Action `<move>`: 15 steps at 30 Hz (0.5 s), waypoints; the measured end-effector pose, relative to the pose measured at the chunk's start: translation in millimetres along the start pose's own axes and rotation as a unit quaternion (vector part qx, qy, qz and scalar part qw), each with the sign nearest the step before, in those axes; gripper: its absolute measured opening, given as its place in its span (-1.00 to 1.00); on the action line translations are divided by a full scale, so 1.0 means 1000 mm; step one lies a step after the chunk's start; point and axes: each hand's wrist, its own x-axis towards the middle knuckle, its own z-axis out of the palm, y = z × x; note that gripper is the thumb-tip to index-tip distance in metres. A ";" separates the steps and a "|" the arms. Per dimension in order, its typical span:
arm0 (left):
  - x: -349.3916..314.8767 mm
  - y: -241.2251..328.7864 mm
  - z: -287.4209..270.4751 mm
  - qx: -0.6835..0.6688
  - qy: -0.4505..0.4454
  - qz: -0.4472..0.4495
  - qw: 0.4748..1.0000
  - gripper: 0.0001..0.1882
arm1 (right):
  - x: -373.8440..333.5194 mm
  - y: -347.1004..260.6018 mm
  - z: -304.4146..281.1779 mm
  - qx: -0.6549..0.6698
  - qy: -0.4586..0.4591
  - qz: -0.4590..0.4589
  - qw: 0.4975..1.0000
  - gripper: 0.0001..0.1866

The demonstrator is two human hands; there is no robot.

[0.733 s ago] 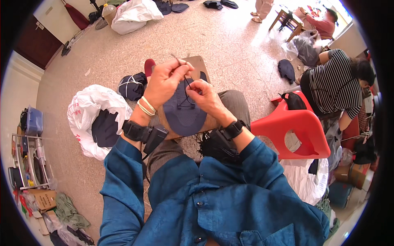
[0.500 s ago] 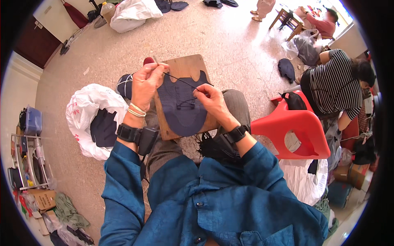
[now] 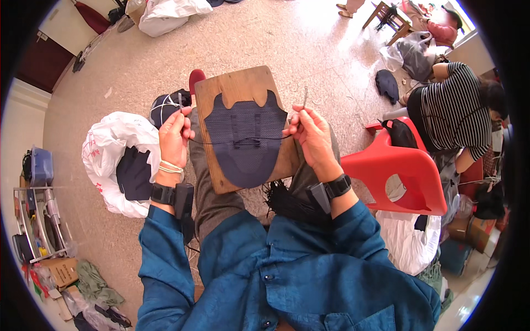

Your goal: Threading a black lace through the holes of a dark blue shoe upper component.

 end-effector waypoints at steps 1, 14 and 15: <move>-0.004 -0.004 0.008 0.064 0.049 -0.007 0.997 -0.72 | 0.002 -0.004 -0.003 0.003 0.010 -0.017 1.000 -0.74; -0.020 -0.044 0.041 0.523 -0.084 0.169 0.832 -0.83 | 0.011 -0.018 -0.002 -0.276 0.075 -0.059 0.956 -0.74; -0.020 -0.043 0.043 0.550 -0.084 0.221 0.801 -0.83 | 0.008 -0.011 0.005 -0.306 0.056 -0.066 0.948 -0.77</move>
